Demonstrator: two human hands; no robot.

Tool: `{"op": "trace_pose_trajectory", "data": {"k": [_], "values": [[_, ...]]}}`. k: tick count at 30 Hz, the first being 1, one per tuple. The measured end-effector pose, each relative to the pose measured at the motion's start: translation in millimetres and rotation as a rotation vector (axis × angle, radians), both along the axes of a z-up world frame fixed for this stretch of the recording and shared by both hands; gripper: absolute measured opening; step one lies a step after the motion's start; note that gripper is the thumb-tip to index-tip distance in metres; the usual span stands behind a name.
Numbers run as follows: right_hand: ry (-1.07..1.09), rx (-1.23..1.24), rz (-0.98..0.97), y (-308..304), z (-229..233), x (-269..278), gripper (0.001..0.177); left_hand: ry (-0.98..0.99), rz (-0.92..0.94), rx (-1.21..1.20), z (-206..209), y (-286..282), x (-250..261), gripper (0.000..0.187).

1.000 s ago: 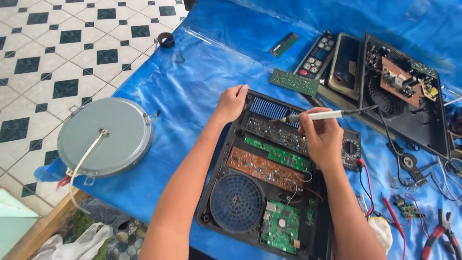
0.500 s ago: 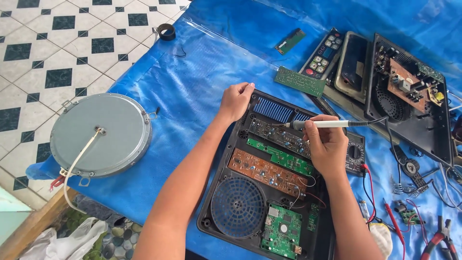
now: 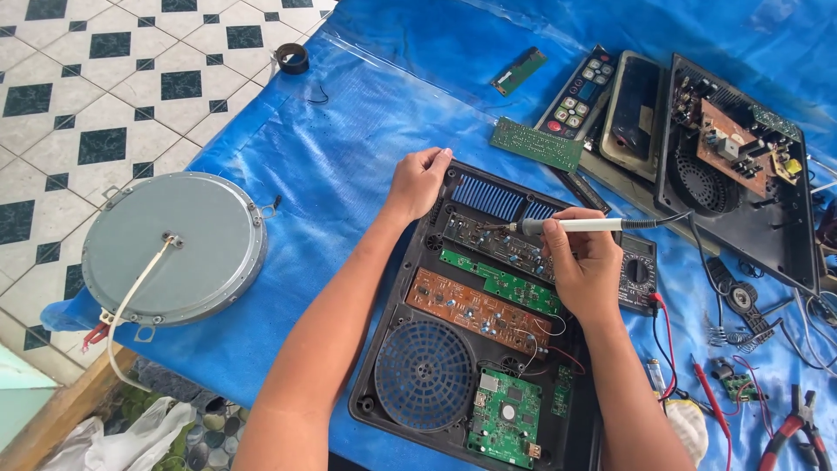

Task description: The person uses a multimeter to test points on a circuit board inside a disassembled electronic device. They then use a soldering iron to work on the same board. The workspace is covered with a blue tarp and contains various tools and electronic parts.

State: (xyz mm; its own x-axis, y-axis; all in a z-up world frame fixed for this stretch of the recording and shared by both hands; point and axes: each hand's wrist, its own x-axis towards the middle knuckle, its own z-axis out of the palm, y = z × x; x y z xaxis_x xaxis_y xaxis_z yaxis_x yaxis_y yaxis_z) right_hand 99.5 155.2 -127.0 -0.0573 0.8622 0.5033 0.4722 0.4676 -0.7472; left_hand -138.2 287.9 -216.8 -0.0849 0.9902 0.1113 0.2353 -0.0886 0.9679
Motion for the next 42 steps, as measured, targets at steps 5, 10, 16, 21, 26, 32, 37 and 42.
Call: {"op": "trace_pose_trajectory", "data": {"k": [5, 10, 16, 21, 26, 32, 37, 42], "values": [[0.012, 0.008, -0.004, 0.1, -2.3, 1.9, 0.011, 0.01, -0.016, 0.005, 1.4, -2.4, -2.3, 0.042], [0.021, 0.025, -0.052, 2.6, -1.4, 4.0, 0.013, 0.002, -0.154, -0.002, 48.2, -28.1, -13.7, 0.04], [0.048, -0.022, -0.075, 2.3, 1.8, 4.5, 0.013, -0.201, -0.336, 0.02, 48.2, -28.0, -11.3, 0.039], [0.003, -0.081, -0.1, 4.0, 2.2, 5.9, 0.014, -0.187, -0.253, -0.081, 57.7, -30.8, -14.1, 0.037], [0.008, -0.095, 0.013, 5.3, 8.9, 11.2, 0.02, -0.106, -0.312, -0.122, 68.2, -27.7, -13.1, 0.04], [0.063, -0.138, 0.022, 8.1, 3.1, 14.2, 0.019, -0.117, -0.276, -0.144, 76.6, -29.7, -12.6, 0.038], [0.044, -0.153, 0.047, 10.9, 6.5, 14.5, 0.015, -0.167, -0.291, -0.211, 75.0, -24.4, -9.7, 0.036], [-0.075, -0.091, -0.094, 12.2, 7.8, 15.0, 0.012, -0.175, -0.192, -0.054, 45.3, -3.7, -4.7, 0.031]]}}
